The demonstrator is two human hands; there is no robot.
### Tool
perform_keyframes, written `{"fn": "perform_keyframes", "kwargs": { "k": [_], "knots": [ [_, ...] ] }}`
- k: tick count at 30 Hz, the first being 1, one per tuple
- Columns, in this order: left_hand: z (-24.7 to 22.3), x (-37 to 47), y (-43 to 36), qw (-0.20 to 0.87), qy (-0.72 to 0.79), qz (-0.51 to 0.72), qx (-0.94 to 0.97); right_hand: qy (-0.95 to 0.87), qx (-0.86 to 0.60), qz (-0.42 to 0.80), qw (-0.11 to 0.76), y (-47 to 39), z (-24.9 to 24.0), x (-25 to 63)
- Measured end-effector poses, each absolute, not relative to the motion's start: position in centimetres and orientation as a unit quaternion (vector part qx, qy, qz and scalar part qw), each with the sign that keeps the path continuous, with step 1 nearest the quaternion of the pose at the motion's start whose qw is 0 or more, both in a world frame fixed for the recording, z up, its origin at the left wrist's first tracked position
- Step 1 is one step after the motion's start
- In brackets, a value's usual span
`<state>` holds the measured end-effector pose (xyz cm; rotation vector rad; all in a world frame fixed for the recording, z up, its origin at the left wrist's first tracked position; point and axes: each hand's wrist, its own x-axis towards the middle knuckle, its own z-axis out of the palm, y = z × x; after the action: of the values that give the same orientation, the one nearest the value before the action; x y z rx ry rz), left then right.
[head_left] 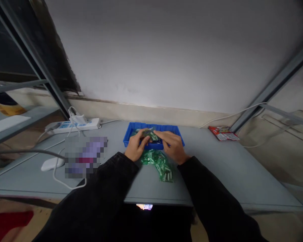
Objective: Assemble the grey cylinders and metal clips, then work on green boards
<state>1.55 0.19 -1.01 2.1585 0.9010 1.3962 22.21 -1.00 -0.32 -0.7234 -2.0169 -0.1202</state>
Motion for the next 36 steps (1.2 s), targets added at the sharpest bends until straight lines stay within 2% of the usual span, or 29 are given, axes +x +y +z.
{"fn": "perform_keyframes", "kwargs": {
  "k": [3, 8, 12, 23, 31, 36],
  "knots": [
    [-1.2, 1.7, 0.2, 0.212, 0.329, 0.524, 0.756, -0.808, -0.308, -0.066, 0.498, -0.9, -0.4, 22.3],
    [-1.0, 1.5, 0.3, 0.148, 0.32, 0.501, 0.79, -0.783, -0.326, -0.081, 0.524, -0.7, -0.5, 22.5],
    [-0.9, 1.3, 0.4, 0.116, 0.306, 0.482, 0.812, -0.788, -0.325, -0.087, 0.515, -0.7, -0.5, 22.4],
    [-0.9, 1.5, 0.1, 0.113, 0.34, 0.514, 0.78, -0.801, -0.342, -0.075, 0.485, -1.3, -0.3, 21.8],
    [-0.5, 1.4, 0.1, 0.057, 0.33, 0.521, 0.785, -0.805, -0.351, -0.054, 0.476, -1.1, -1.3, 21.5],
    [-1.1, 1.5, 0.4, 0.096, 0.339, 0.534, 0.768, -0.818, -0.324, -0.065, 0.471, -1.3, -0.9, 21.4]
  ]
}}
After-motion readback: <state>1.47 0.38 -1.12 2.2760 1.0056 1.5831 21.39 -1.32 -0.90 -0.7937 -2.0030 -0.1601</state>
